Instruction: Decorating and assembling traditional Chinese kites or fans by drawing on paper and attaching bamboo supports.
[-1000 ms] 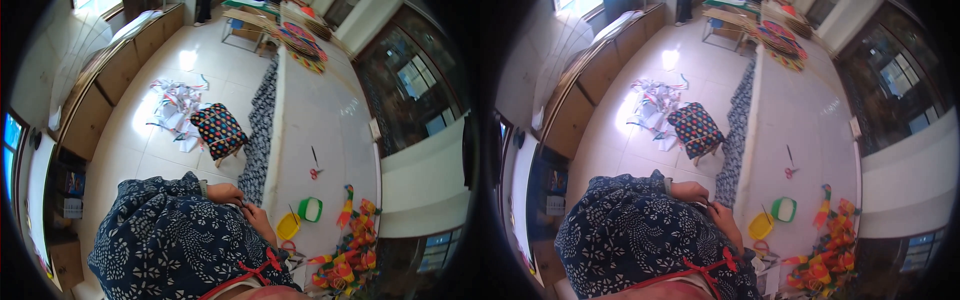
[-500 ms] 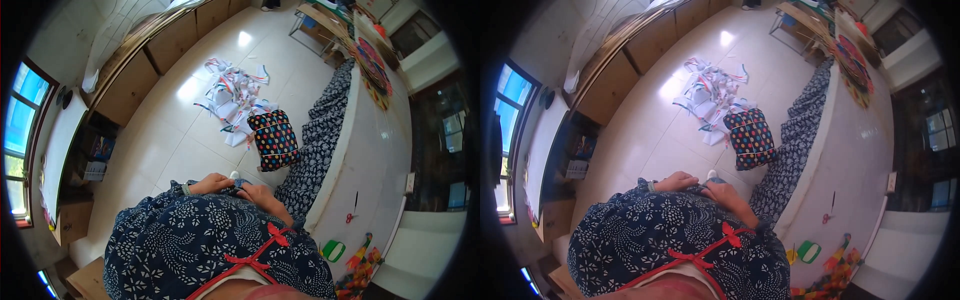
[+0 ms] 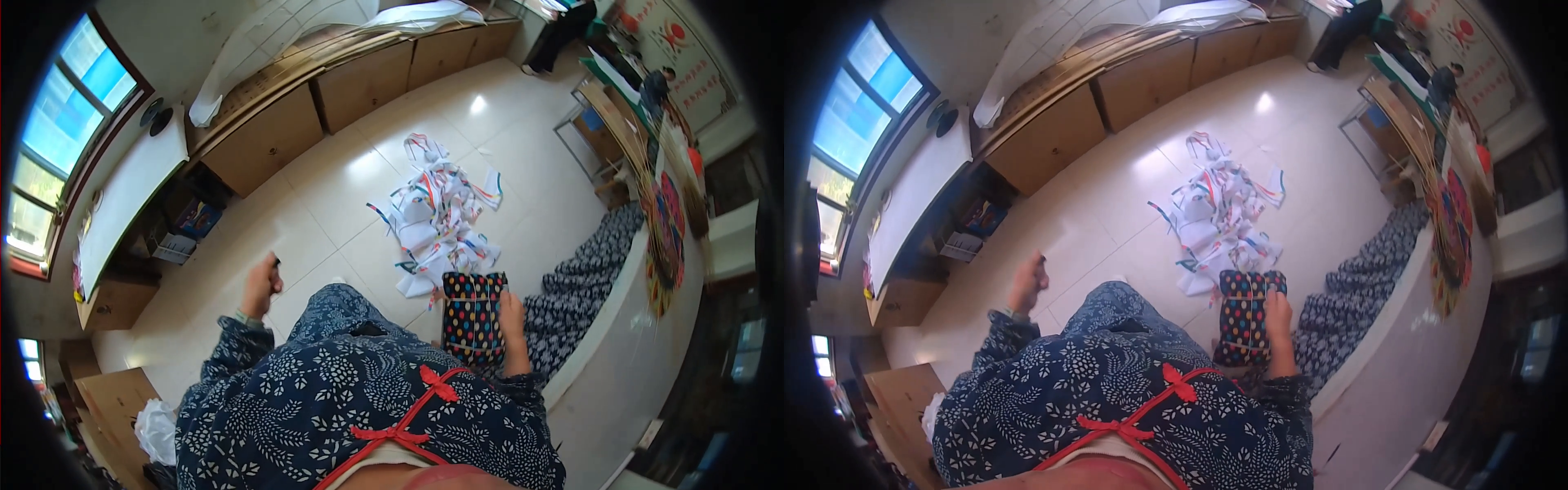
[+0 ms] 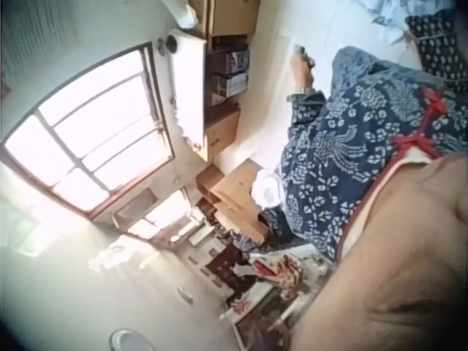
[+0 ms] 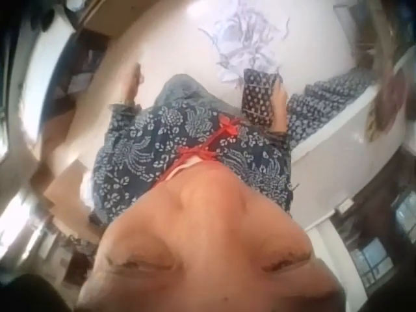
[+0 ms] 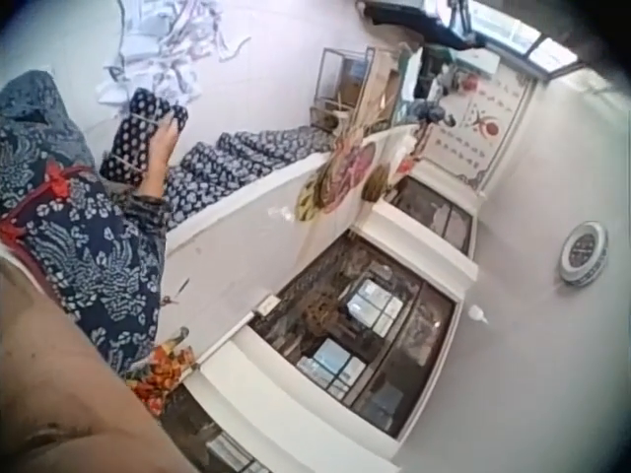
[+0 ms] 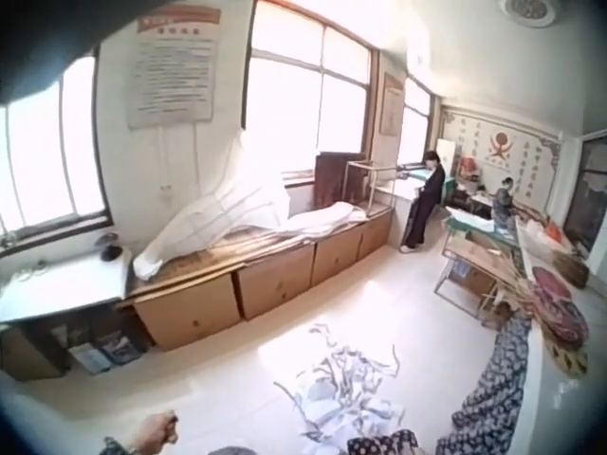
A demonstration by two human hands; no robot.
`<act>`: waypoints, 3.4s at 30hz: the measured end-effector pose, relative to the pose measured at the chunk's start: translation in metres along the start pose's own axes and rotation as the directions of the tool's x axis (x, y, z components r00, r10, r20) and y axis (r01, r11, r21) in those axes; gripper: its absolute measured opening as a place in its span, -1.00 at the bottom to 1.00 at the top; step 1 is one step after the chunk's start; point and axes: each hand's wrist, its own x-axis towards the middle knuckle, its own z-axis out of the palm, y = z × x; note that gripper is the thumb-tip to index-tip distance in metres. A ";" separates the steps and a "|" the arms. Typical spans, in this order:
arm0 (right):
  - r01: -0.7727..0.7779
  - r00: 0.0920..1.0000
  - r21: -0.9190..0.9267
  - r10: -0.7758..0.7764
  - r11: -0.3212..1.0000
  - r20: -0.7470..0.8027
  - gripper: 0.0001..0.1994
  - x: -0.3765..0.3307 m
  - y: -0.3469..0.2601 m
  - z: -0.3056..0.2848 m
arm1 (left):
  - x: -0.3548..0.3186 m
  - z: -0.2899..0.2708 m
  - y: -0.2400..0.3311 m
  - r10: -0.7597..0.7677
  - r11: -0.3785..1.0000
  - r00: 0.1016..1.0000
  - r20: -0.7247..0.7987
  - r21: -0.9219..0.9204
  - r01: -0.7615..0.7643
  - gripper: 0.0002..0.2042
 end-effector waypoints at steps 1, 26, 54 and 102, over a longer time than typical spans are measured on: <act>0.028 1.000 -0.009 -0.028 1.000 0.012 -0.65 0.026 -0.016 0.022 | 0.009 0.001 -0.021 -0.105 0.993 0.994 0.002 -0.059 0.105 -0.69; -0.473 0.880 0.619 0.298 0.627 0.369 -0.70 0.452 -0.268 0.305 | 0.485 0.095 0.210 -0.178 0.981 0.887 0.425 0.008 0.193 -0.63; -0.352 0.891 0.738 0.448 0.576 0.076 -0.75 1.088 -0.252 0.206 | 1.089 0.626 0.414 -0.237 0.966 0.698 0.676 0.238 0.097 -0.64; -0.272 0.962 0.959 0.012 -0.082 0.274 -0.86 2.307 0.060 -0.047 | 1.575 1.501 0.556 -0.166 0.984 0.813 0.557 0.148 0.099 -0.76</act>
